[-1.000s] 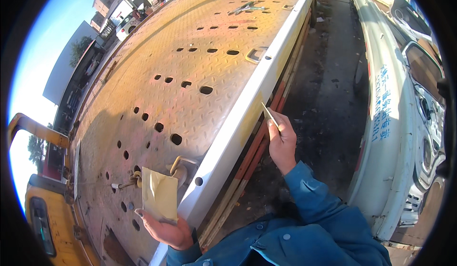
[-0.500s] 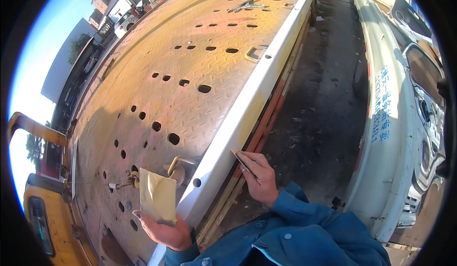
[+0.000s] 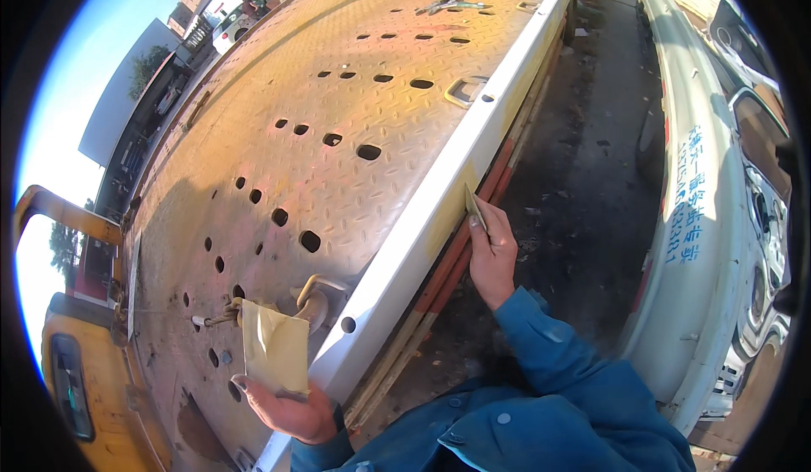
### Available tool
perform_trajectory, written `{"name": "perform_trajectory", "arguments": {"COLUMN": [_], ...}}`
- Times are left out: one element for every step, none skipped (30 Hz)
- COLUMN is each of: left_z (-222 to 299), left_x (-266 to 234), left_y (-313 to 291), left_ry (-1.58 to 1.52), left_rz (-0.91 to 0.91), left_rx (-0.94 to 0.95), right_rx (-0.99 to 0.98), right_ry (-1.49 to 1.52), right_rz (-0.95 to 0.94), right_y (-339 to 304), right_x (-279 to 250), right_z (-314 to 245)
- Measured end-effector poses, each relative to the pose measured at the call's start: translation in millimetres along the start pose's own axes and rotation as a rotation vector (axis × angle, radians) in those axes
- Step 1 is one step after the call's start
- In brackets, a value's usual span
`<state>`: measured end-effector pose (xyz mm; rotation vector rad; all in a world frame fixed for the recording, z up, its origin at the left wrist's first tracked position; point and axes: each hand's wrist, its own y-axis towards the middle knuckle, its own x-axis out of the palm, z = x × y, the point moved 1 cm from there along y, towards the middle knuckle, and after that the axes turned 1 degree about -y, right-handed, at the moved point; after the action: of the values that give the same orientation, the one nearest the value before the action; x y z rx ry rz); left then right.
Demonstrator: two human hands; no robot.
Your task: The person applies a yellow adhesive to the edge of a metal truck bed using a putty knife. They repeatedly dip the knife into a can of adhesive and spread it along the seam. The person then adds more adhesive from a tube onto the putty knife and continues applying it to the truck bed edge.
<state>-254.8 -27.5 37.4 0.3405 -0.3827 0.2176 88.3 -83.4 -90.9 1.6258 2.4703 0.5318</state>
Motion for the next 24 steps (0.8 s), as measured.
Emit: {"name": "perform_trajectory", "arguments": {"left_z": [1,2,3,2,2,3,3,4,4,6,7,7,6,4,3,4,4,3,2,2,2,3,4,5], "left_x": [2,4,8,10,8,8,9,11,13,14,17,18,16,14,10,7,8,8,7,6,4,3,3,3], "left_y": [-2,-2,-3,-2,0,1,1,1,0,-2,-3,-4,-3,-1,-1,-2,-3,-3,-4,-4,-3,-4,-4,-5], "left_ry": [0.013,0.026,0.035,0.042,0.050,0.060,0.061,0.062,0.060,0.044,0.021,0.001,0.022,0.042,0.069,0.074,0.074,0.075,0.073,0.070,0.070,0.065,0.059,0.051], "left_rz": [0.026,0.049,0.065,0.055,0.045,0.039,0.037,0.038,0.038,0.030,0.017,0.010,0.017,0.014,0.023,0.041,0.051,0.062,0.074,0.086,0.101,0.097,0.092,0.087], "left_rx": [-0.005,-0.007,-0.012,-0.011,-0.010,-0.005,-0.001,0.004,0.006,0.001,-0.008,-0.014,-0.008,-0.008,-0.001,0.011,0.019,0.027,0.023,0.020,0.017,0.012,0.006,-0.003], "right_rx": [-0.022,-0.009,-0.026,-0.031,-0.034,-0.036,-0.001,0.036,0.069,0.148,0.065,0.147,0.101,0.056,0.008,-0.003,0.005,0.014,-0.006,-0.028,0.003,-0.035,-0.074,-0.114], "right_ry": [-0.016,-0.010,-0.003,0.010,0.055,0.105,0.131,0.157,0.180,0.218,0.218,0.131,0.128,0.230,0.115,0.062,0.083,0.103,0.062,0.020,0.110,0.079,0.048,0.015], "right_rz": [-0.033,-0.088,-0.145,-0.204,-0.308,-0.416,-0.384,-0.355,-0.325,-0.180,-0.067,-0.010,-0.006,0.059,0.090,0.086,0.094,0.101,0.119,0.138,0.136,0.146,0.158,0.170], "right_y": [-18,-35,-51,-63,-72,-76,-72,-63,-50,-30,-2,26,53,79,101,117,132,143,152,157,156,153,147,140], "right_x": [1,0,-4,-8,-15,-19,-23,-26,-30,-30,-33,-37,-43,-45,-45,-43,-40,-37,-34,-31,-26,-22,-19,-16], "right_z": [-6,-17,-23,-31,-32,-34,-31,-26,-21,-13,8,16,25,39,49,48,50,52,54,54,56,56,56,52]}}
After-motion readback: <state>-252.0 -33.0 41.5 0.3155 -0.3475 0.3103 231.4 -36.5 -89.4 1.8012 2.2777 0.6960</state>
